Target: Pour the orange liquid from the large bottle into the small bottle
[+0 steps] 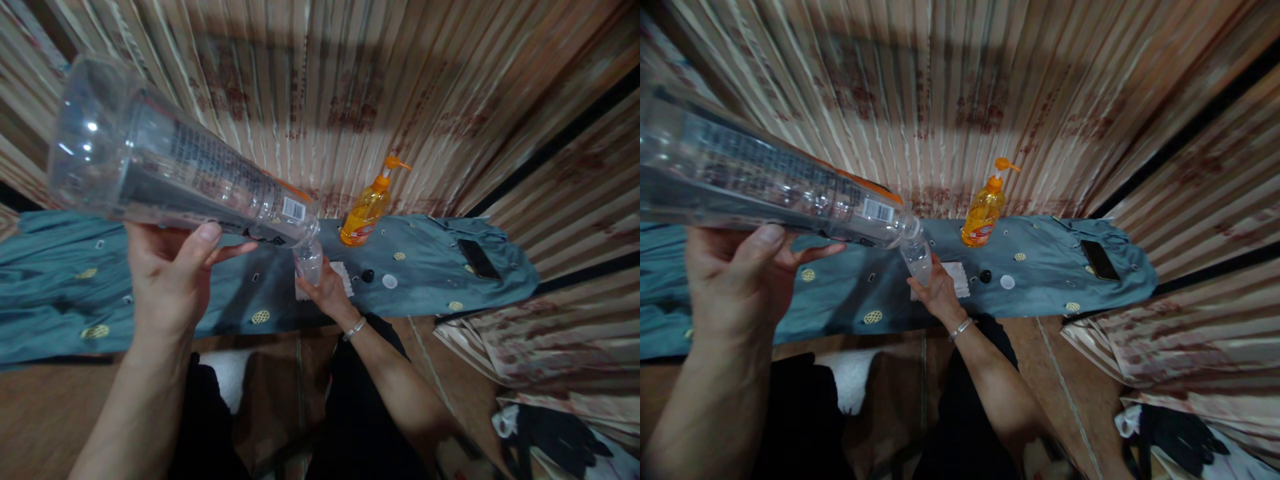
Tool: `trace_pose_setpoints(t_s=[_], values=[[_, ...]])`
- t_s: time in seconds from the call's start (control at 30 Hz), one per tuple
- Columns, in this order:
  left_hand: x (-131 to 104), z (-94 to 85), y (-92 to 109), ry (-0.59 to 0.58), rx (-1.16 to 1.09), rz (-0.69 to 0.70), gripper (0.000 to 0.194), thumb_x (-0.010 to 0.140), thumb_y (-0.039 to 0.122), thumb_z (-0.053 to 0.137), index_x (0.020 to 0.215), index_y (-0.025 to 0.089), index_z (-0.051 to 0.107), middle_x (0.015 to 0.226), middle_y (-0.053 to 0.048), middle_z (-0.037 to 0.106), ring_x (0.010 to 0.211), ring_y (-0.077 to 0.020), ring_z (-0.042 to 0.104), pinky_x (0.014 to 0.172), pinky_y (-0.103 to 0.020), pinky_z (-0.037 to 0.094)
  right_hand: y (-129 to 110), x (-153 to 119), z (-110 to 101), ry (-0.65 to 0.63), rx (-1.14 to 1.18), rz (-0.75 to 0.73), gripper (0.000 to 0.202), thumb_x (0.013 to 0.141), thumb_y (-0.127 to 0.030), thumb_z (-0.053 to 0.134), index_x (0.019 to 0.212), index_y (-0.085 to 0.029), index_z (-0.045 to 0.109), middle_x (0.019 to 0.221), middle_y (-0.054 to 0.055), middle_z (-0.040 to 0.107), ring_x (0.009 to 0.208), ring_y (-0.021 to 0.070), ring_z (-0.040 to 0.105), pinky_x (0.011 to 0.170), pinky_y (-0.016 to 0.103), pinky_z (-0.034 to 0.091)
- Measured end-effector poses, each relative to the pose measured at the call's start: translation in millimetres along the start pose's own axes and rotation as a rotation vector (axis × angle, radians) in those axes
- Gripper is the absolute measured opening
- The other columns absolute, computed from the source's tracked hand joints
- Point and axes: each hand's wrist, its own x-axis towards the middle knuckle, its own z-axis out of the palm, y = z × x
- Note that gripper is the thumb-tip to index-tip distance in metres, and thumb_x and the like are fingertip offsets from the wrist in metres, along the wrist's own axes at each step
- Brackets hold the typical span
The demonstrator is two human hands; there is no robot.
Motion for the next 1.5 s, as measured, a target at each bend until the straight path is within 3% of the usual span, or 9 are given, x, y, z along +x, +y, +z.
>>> trace_pose_setpoints(t_s=[0.23, 0.63, 1.03, 1.23, 1.5], values=[[0.3, 2.0, 1.2, -0.014, 0.002, 0.001, 0.046, 0.054, 0.024, 0.083, 0.092, 0.028, 0.059, 0.087, -0.001, 0.067, 0.074, -0.0212, 0.067, 0.052, -0.045, 0.063, -0.4, -0.4, -1.1, -0.005, 0.017, -0.025, 0.059, 0.078, -0.036, 0.065, 0.127, -0.015, 0.04, 0.112, 0.014, 0.064, 0.105, 0.0287, 0.062, 0.089, 0.042, 0.05], [0.1, 1.1, 2.3, -0.018, -0.012, -0.003, 0.037, 0.056, 0.02, 0.081, 0.087, 0.025, 0.061, 0.087, -0.001, 0.068, 0.075, -0.0211, 0.068, 0.054, -0.045, 0.064, -0.4, -0.1, -1.1, 0.004, 0.005, -0.02, 0.06, 0.077, -0.035, 0.065, 0.127, -0.013, 0.041, 0.112, 0.016, 0.064, 0.108, 0.0302, 0.061, 0.09, 0.044, 0.051], [3.1, -0.2, -9.3, -0.003, 0.049, 0.097, 0.058, 0.046, 0.006, 0.084, 0.097, 0.023, 0.061, 0.078, -0.001, 0.071, 0.068, -0.0191, 0.068, 0.055, -0.041, 0.063, 0.9, -1.0, -1.7, 0.003, 0.009, -0.031, 0.059, 0.079, -0.039, 0.064, 0.128, -0.015, 0.041, 0.113, 0.014, 0.064, 0.106, 0.0286, 0.062, 0.09, 0.043, 0.051], [2.8, 1.3, -8.0, 0.006, 0.069, 0.081, 0.043, 0.046, 0.01, 0.085, 0.082, 0.02, 0.063, 0.084, -0.001, 0.071, 0.07, -0.0181, 0.068, 0.056, -0.039, 0.064, 0.7, -1.1, -1.9, 0.008, 0.012, -0.035, 0.06, 0.078, -0.039, 0.065, 0.128, -0.017, 0.04, 0.111, 0.013, 0.064, 0.105, 0.0286, 0.062, 0.09, 0.044, 0.051], [4.0, 1.2, -9.1, 0.027, 0.059, 0.087, 0.049, 0.044, 0.01, 0.086, 0.086, 0.019, 0.063, 0.083, -0.003, 0.07, 0.067, -0.0187, 0.068, 0.052, -0.038, 0.064, -2.5, -1.4, -3.6, -0.006, 0.011, -0.022, 0.059, 0.078, -0.037, 0.065, 0.127, -0.013, 0.041, 0.11, 0.015, 0.064, 0.105, 0.0285, 0.062, 0.089, 0.042, 0.05]])
